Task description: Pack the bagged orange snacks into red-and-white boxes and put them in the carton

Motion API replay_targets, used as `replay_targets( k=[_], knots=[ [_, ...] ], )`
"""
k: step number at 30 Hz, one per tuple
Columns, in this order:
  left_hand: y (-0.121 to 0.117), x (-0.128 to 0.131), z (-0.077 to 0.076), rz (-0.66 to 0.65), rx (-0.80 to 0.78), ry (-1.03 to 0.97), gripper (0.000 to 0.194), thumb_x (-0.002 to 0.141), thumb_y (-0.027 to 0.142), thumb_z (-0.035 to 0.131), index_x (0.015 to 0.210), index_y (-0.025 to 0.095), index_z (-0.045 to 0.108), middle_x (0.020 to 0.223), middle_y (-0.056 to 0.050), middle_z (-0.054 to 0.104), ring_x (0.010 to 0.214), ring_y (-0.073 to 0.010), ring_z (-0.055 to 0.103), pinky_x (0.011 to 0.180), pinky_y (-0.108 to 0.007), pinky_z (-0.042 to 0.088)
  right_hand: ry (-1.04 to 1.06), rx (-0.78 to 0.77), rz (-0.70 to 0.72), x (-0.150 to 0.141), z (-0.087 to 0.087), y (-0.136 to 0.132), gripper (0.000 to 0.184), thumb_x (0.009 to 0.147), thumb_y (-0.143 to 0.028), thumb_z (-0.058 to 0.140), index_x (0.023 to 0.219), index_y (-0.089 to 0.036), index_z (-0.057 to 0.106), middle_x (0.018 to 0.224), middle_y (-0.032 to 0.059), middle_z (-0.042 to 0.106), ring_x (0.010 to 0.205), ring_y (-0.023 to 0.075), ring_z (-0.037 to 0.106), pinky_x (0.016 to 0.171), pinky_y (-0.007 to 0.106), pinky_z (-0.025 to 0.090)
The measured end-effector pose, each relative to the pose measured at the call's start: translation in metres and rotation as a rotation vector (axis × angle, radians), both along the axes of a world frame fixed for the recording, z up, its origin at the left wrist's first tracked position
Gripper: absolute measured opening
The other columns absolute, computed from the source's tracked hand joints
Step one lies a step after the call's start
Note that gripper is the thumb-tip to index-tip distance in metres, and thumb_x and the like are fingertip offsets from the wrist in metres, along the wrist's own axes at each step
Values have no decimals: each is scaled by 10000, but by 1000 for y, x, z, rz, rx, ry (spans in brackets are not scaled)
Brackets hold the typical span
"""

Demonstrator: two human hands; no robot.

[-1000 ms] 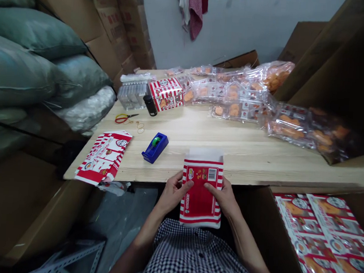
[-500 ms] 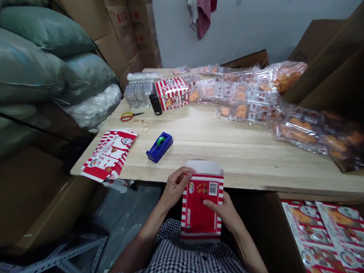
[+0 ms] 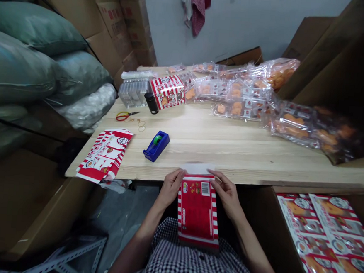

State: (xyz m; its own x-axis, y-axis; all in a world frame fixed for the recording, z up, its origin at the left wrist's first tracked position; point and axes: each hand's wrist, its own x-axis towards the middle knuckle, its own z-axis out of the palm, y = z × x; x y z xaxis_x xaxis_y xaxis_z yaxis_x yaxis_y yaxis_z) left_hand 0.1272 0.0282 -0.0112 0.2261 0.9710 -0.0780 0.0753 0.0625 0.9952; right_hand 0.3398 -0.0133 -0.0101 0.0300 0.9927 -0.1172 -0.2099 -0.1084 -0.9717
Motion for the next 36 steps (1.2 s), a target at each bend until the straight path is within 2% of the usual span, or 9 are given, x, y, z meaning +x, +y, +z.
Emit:
replay_targets(
  k=[5, 9, 13, 19, 24, 27, 31, 33, 36],
  knots=[
    [-10, 8, -7, 52, -78, -174, 340, 931, 475, 567, 1168, 235, 527, 813, 17, 577, 651, -129, 517, 618, -223, 427, 38, -76, 7, 9, -5, 3, 302, 865, -459, 699, 1065, -233, 696, 931, 25, 744, 801, 198, 691, 753, 310, 536],
    [-13, 9, -13, 68, -27, -140, 254, 900, 437, 629, 926, 192, 567, 745, 26, 514, 624, -109, 450, 588, -209, 370, 63, -123, -42, 11, -11, 5, 248, 832, -465, 733, 896, -229, 691, 849, 6, 738, 725, 188, 664, 680, 283, 507],
    [-9, 12, -14, 32, -45, -136, 329, 919, 438, 595, 741, 167, 540, 717, 19, 497, 643, -111, 439, 622, -224, 369, 120, -171, -56, 7, -13, 10, 283, 814, -495, 738, 796, -231, 639, 777, -17, 714, 667, 170, 635, 673, 283, 499],
    [1, 22, -23, 68, -139, -212, 371, 910, 487, 591, 733, 181, 479, 629, 51, 466, 563, -90, 380, 560, -212, 345, 84, -161, 6, 13, -12, 18, 302, 779, -475, 775, 721, -200, 663, 683, -20, 671, 630, 158, 604, 627, 264, 467],
    [8, 28, -20, 75, -125, -242, 334, 898, 484, 611, 813, 186, 488, 678, 52, 497, 580, -85, 442, 575, -201, 384, 107, -144, -158, 5, -29, 21, 272, 767, -461, 783, 749, -215, 671, 702, -19, 703, 637, 172, 632, 644, 288, 497],
    [8, 29, -12, 62, -153, -307, 316, 913, 476, 597, 1058, 220, 482, 759, 40, 586, 600, -102, 537, 596, -218, 442, 173, -146, -226, -3, -35, 22, 293, 790, -488, 747, 763, -230, 610, 816, 11, 752, 668, 202, 680, 668, 348, 548],
    [9, 28, -7, 76, -228, -396, 584, 903, 415, 639, 1402, 271, 372, 809, 22, 660, 636, -122, 615, 644, -245, 491, 324, -147, -175, -2, -24, 26, 320, 775, -453, 767, 981, -253, 624, 1323, 72, 667, 1016, 292, 713, 811, 462, 587],
    [12, 28, -8, 76, -268, -442, 588, 869, 387, 684, 1389, 227, 459, 802, 4, 680, 640, -127, 628, 654, -251, 501, 402, -180, -98, 1, -16, 29, 411, 765, -415, 790, 1122, -289, 629, 1429, 51, 592, 1153, 297, 667, 905, 474, 570],
    [17, 29, -12, 100, -325, -522, 437, 793, 346, 756, 1171, 155, 648, 863, -40, 720, 688, -143, 659, 691, -259, 516, 463, -281, 33, 7, -9, 33, 477, 750, -378, 820, 1190, -304, 654, 1315, 43, 681, 1149, 286, 674, 951, 440, 557]
  ],
)
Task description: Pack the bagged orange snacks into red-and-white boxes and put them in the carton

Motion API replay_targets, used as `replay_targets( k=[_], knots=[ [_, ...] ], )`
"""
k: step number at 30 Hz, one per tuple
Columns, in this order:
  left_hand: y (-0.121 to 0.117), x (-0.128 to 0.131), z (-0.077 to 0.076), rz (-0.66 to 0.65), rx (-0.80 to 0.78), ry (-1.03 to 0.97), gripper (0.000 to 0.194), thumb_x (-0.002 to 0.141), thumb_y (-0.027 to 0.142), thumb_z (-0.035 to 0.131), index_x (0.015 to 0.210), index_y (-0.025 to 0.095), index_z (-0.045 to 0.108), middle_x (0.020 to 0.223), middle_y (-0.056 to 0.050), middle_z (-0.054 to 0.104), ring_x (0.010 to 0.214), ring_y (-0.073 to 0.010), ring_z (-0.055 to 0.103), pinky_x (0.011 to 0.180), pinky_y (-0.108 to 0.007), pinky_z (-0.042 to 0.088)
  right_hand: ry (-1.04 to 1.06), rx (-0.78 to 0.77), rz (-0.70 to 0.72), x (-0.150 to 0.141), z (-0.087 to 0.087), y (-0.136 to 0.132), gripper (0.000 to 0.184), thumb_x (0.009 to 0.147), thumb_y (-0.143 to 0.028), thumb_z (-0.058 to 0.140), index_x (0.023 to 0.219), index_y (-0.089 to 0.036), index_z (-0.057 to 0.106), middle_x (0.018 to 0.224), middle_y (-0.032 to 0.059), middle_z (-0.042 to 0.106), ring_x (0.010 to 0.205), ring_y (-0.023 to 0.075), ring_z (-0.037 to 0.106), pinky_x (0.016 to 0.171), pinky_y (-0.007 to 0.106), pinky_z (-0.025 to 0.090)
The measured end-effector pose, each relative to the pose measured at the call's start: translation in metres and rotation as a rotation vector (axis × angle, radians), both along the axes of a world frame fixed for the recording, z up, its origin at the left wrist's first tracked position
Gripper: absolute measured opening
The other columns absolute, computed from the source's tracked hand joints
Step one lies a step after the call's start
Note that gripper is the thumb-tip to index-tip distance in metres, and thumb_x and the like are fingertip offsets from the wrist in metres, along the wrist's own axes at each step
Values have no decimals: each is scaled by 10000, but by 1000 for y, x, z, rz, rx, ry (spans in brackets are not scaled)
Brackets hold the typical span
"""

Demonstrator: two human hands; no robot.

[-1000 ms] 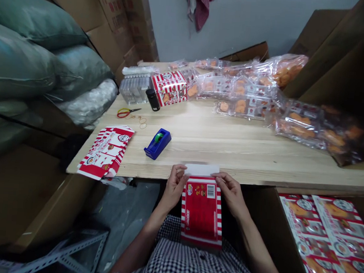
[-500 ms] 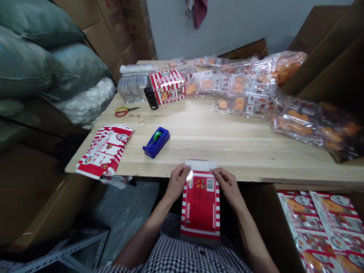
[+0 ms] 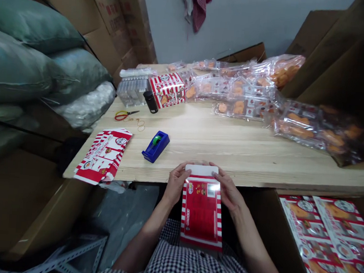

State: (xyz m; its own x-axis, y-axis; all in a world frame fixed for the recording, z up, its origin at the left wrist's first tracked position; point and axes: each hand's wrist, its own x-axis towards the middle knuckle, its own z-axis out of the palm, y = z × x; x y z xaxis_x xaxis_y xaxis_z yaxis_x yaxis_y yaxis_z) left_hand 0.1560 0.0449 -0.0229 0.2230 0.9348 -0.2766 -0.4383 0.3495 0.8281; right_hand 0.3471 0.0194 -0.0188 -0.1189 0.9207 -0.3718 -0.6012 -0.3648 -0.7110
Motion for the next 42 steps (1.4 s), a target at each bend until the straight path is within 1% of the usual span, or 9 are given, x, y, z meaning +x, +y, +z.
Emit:
replay_targets(
  k=[5, 11, 16, 19, 26, 29, 35, 38, 42],
  knots=[
    [0, -3, -1, -16, -56, -57, 318, 759, 301, 780, 1041, 164, 726, 996, -62, 751, 762, -157, 693, 700, -247, 520, 6, -64, 16, 6, -2, 0, 408, 710, -300, 858, 1093, -233, 734, 1057, 48, 784, 929, 245, 745, 837, 355, 599],
    [-2, -21, -6, -263, 122, 61, 358, 821, 298, 749, 1146, 151, 726, 1153, -118, 738, 993, -232, 704, 880, -318, 526, -164, -9, -54, 11, -6, -12, 235, 709, -319, 863, 899, -218, 768, 1044, 61, 787, 791, 219, 747, 661, 313, 619],
    [-5, -32, -18, -296, 178, 166, 251, 810, 319, 758, 992, 146, 763, 1203, -136, 721, 1100, -271, 678, 955, -385, 514, -130, 121, 32, 21, -17, -28, 177, 758, -329, 837, 857, -230, 729, 1107, 64, 773, 1090, 237, 699, 950, 371, 549],
    [-8, -34, -22, -286, 192, 205, 247, 810, 349, 755, 939, 139, 761, 1157, -147, 736, 1085, -274, 685, 955, -398, 511, -147, 159, 119, 28, -20, -33, 197, 780, -346, 820, 883, -230, 698, 1159, 73, 752, 1134, 236, 677, 985, 390, 513],
    [-9, -16, -19, -354, 247, 234, 287, 798, 315, 775, 1015, 152, 681, 1058, -92, 742, 896, -196, 704, 799, -295, 537, -524, 276, 70, 23, -12, -21, 244, 752, -356, 834, 759, -209, 640, 900, 23, 752, 741, 154, 669, 684, 258, 518],
    [-4, -10, -22, -351, 238, 221, 305, 789, 324, 782, 1012, 148, 670, 909, -51, 741, 803, -173, 695, 748, -263, 526, -505, 276, 97, 18, -12, -17, 196, 820, -392, 762, 826, -219, 671, 1020, 42, 758, 816, 184, 692, 699, 279, 532],
    [4, -7, -27, -393, 215, 182, 396, 784, 282, 786, 1146, 150, 695, 1015, -81, 754, 903, -207, 710, 838, -302, 533, -500, 271, 92, 12, -15, -10, 257, 855, -370, 713, 1073, -245, 769, 1188, 67, 740, 1168, 286, 650, 1006, 413, 500],
    [6, -7, -26, -410, 200, 149, 418, 808, 282, 762, 1202, 161, 692, 1093, -99, 749, 975, -231, 706, 889, -331, 529, -427, 232, 65, 14, -17, -9, 239, 822, -366, 750, 1026, -247, 793, 1159, 70, 756, 1155, 299, 665, 1032, 435, 491],
    [4, -9, -27, -415, 178, 131, 370, 849, 305, 713, 1189, 158, 717, 1152, -116, 740, 1044, -258, 691, 939, -366, 516, -253, 133, 154, 26, -18, -16, 305, 803, -387, 779, 1075, -249, 778, 1179, 82, 750, 1125, 285, 688, 988, 410, 528]
  ],
)
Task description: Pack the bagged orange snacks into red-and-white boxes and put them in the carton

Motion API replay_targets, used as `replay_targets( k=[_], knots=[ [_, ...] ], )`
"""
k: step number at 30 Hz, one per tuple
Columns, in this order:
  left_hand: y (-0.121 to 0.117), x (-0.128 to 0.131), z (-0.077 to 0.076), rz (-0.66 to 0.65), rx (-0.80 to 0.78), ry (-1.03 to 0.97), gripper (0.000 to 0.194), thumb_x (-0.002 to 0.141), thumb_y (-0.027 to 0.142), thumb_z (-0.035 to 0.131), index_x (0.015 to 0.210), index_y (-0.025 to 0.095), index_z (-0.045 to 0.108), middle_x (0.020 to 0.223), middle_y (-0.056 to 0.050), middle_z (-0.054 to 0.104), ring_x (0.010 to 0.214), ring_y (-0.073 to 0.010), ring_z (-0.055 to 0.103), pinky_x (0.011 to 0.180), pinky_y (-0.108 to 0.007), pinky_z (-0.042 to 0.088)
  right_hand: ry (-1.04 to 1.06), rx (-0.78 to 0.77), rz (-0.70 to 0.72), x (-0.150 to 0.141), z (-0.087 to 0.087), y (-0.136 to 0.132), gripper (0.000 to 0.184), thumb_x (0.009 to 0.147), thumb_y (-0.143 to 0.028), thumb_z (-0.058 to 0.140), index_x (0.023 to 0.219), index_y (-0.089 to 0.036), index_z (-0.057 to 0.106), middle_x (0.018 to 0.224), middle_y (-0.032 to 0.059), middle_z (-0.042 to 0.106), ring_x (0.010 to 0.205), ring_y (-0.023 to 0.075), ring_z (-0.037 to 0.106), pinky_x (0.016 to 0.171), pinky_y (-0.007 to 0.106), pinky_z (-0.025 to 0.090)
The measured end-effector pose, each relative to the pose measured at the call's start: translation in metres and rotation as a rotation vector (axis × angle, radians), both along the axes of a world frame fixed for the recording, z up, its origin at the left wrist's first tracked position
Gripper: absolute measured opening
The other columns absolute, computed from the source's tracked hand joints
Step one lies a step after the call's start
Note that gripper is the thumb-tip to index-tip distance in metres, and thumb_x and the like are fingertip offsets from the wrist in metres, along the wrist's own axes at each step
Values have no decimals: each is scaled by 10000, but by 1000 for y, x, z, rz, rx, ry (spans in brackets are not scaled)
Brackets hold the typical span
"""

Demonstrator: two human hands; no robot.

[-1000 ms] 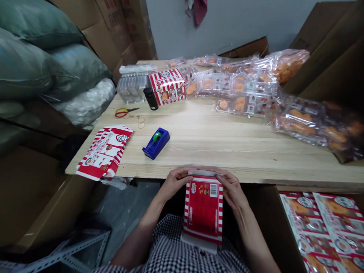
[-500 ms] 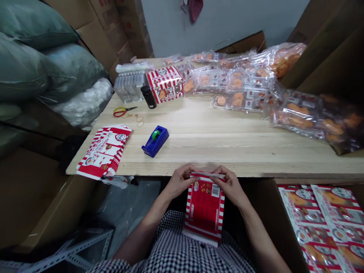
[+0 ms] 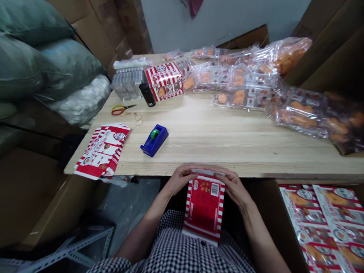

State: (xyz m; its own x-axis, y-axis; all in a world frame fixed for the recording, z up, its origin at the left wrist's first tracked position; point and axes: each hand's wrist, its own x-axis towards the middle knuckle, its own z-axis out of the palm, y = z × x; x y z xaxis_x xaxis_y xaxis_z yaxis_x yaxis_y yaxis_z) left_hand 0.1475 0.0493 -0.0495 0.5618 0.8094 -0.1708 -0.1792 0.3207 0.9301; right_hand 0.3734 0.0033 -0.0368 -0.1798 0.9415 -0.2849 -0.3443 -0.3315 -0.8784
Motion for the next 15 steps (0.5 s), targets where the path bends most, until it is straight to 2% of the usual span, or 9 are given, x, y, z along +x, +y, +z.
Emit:
replay_targets(
  k=[3, 9, 13, 15],
  knots=[
    [-1, -3, -2, -23, 16, 12, 344, 872, 319, 679, 1173, 162, 731, 1213, -125, 718, 1118, -271, 665, 992, -389, 488, 15, 3, 67, 7, -2, -7, 343, 836, -403, 749, 1148, -262, 748, 1273, 80, 706, 1202, 271, 646, 1025, 406, 503],
    [-4, -11, -2, -30, 93, 90, 328, 850, 394, 692, 1078, 171, 770, 1238, -133, 706, 1183, -289, 635, 1055, -428, 446, -192, 167, -24, 3, -12, -13, 234, 843, -448, 725, 963, -263, 805, 1146, 76, 760, 1189, 293, 642, 1074, 473, 447],
    [-6, -13, 9, -46, 125, 140, 363, 918, 443, 593, 1067, 165, 772, 1238, -127, 706, 1161, -283, 646, 1038, -419, 462, -221, 193, 45, 5, -4, -16, 236, 868, -435, 704, 1000, -259, 791, 1245, 77, 717, 1251, 286, 598, 1070, 452, 443],
    [-4, -11, 16, -64, 149, 171, 348, 922, 438, 595, 1026, 162, 781, 1182, -122, 731, 1122, -275, 662, 1014, -400, 477, -209, 172, 52, 7, 4, -14, 199, 867, -426, 709, 906, -245, 781, 1180, 73, 745, 1184, 271, 643, 1018, 424, 483]
  ],
)
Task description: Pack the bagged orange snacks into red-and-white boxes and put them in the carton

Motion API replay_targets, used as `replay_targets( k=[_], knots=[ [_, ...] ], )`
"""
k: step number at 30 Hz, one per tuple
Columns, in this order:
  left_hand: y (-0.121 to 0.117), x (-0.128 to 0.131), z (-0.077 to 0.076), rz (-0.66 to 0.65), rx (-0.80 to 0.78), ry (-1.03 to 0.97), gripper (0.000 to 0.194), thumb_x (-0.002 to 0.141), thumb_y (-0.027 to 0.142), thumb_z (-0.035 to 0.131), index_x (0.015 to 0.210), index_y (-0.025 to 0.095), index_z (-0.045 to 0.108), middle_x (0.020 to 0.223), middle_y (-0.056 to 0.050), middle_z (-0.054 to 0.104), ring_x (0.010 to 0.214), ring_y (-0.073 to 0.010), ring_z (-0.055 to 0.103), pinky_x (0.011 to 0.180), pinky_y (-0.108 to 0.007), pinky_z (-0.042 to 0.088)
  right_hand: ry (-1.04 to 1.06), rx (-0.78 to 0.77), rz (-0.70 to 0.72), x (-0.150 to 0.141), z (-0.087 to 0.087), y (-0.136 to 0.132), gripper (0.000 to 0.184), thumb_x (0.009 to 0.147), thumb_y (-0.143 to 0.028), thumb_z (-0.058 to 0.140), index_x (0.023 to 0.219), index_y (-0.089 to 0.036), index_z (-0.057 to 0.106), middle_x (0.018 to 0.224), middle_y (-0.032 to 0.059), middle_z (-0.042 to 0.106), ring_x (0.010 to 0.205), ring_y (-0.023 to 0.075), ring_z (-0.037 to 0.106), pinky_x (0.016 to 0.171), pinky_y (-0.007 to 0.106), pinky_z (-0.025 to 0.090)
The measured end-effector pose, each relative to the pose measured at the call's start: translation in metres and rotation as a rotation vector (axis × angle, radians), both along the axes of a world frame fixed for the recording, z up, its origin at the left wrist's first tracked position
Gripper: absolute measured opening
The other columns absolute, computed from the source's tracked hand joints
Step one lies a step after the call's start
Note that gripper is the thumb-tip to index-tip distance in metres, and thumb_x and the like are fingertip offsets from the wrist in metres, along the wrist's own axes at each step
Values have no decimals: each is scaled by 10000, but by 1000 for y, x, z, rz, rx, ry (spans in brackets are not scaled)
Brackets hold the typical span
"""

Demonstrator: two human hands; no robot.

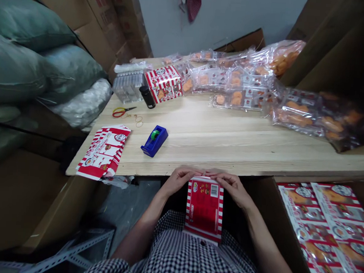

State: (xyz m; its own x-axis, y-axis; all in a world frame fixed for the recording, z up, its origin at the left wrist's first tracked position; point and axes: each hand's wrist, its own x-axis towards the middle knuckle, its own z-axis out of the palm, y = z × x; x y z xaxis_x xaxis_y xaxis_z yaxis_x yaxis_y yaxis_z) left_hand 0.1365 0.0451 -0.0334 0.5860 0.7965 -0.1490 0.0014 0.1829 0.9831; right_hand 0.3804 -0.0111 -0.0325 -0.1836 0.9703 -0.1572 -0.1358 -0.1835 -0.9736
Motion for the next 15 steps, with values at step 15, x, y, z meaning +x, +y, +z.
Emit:
replay_targets(
  k=[15],
  knots=[
    [27, 9, 4, -134, 166, 178, 357, 912, 435, 606, 1040, 151, 781, 937, -90, 766, 831, -221, 685, 724, -277, 504, -44, -71, 158, 4, 7, 26, 314, 879, -436, 673, 1127, -264, 760, 1185, 64, 746, 1135, 287, 678, 874, 409, 583]
  ],
)
